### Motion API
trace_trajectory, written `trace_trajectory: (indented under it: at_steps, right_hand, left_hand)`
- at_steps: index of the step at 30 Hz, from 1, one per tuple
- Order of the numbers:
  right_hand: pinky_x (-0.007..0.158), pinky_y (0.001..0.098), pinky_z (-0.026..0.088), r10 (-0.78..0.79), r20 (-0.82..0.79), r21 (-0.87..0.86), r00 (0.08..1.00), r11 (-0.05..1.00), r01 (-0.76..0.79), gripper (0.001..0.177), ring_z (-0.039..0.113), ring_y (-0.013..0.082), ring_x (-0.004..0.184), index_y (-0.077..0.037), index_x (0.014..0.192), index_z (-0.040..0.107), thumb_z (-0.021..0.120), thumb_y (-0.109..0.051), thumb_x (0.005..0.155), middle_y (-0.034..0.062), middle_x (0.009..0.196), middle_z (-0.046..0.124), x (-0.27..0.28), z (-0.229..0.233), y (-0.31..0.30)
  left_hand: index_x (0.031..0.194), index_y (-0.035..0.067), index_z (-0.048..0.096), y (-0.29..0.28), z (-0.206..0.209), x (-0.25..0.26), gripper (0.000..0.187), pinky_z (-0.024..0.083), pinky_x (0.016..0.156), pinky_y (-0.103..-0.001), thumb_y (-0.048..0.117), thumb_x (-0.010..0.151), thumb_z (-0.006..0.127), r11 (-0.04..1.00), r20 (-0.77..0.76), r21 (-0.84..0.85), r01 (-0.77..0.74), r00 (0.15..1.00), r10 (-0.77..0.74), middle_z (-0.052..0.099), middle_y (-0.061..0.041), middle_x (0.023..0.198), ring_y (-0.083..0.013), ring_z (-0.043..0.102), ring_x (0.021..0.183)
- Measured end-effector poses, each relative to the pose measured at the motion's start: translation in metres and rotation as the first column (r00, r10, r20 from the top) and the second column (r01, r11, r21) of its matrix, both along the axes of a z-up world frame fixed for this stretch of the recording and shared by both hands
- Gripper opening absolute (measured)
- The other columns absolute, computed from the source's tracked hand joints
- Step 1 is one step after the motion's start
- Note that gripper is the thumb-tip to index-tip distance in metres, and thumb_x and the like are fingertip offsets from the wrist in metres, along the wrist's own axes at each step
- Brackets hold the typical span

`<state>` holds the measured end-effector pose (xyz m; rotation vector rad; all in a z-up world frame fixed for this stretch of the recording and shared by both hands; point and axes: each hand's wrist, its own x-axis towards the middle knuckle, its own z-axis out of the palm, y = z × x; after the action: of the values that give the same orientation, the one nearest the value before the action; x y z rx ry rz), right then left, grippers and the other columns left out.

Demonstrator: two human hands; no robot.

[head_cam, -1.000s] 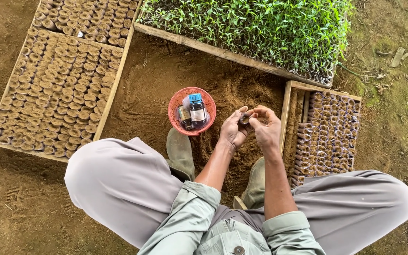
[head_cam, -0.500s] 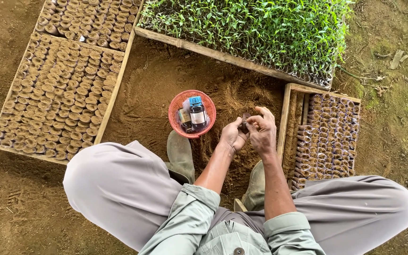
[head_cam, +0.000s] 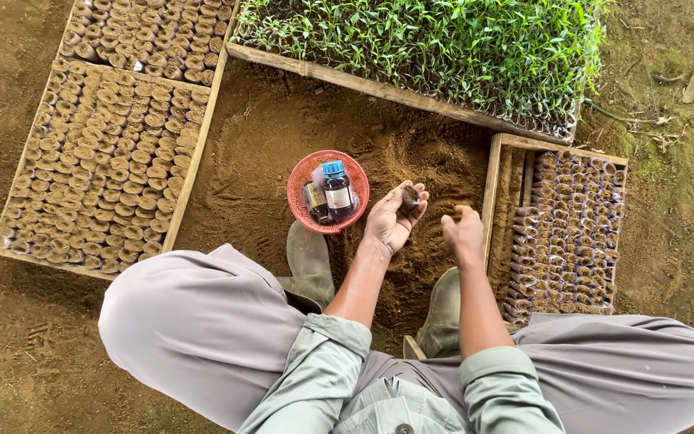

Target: The person sits cross-legged on the ground and opens a small foil packet to take out seeds. They place the seeds into small, round soil pellets arranged in a wooden tray. A red basket containing bottles is visible nearby, along with other trays of soil pellets and seedlings.

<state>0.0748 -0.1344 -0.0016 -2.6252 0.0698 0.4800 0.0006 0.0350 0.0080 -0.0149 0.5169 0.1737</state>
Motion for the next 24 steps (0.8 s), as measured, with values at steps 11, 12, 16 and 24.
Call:
trace_trajectory:
  at_steps: [11,12,16,24]
  right_hand:
    - [0.125,0.0513,0.026,0.391,0.002,-0.071,0.920,0.918,-0.390,0.055,0.033,0.0424,0.149,0.012,0.148,0.041,0.051,-0.013,0.101,0.0363,0.153,0.039,-0.090,0.009,0.048]
    - [0.126,0.0517,0.025,0.479,0.063,-0.032,0.876,0.878,-0.478,0.057,0.031,0.0478,0.149,0.018,0.146,0.040,0.050,-0.003,0.094,0.0409,0.153,0.037,-0.104,0.015,0.054]
    - [0.116,0.0464,0.041,0.711,0.290,-0.359,0.641,0.701,-0.616,0.044,0.051,0.0437,0.134,0.012,0.127,0.062,0.055,-0.009,0.090,0.0331,0.136,0.054,-0.116,-0.088,0.024]
    - [0.050,0.0243,0.049,-0.173,-0.290,0.506,0.941,0.807,0.305,0.015,0.064,0.0149,0.056,-0.002,0.103,0.074,0.071,-0.001,0.088,0.0131,0.071,0.069,-0.078,-0.067,0.012]
  left_hand:
    - [0.134,-0.001,0.061,0.001,0.003,-0.006,0.030,0.061,0.098,-0.052,0.010,0.109,0.050,0.997,0.074,0.074,-0.019,0.997,0.013,0.065,-0.030,0.130,-0.0433,0.067,0.116]
    - [0.135,-0.001,0.061,0.001,-0.002,-0.005,0.030,0.061,0.098,-0.053,0.010,0.108,0.050,0.998,0.087,0.062,-0.023,0.996,0.018,0.065,-0.030,0.130,-0.0442,0.067,0.116]
    - [0.135,-0.001,0.060,0.000,-0.002,-0.005,0.030,0.060,0.099,-0.055,0.009,0.108,0.050,0.998,0.105,0.058,-0.018,0.994,0.012,0.064,-0.030,0.131,-0.0453,0.065,0.118]
    - [0.136,0.003,0.061,0.003,0.007,-0.008,0.030,0.060,0.099,-0.053,0.011,0.109,0.049,0.995,0.113,0.105,-0.002,0.994,-0.010,0.067,-0.027,0.129,-0.0423,0.067,0.116]
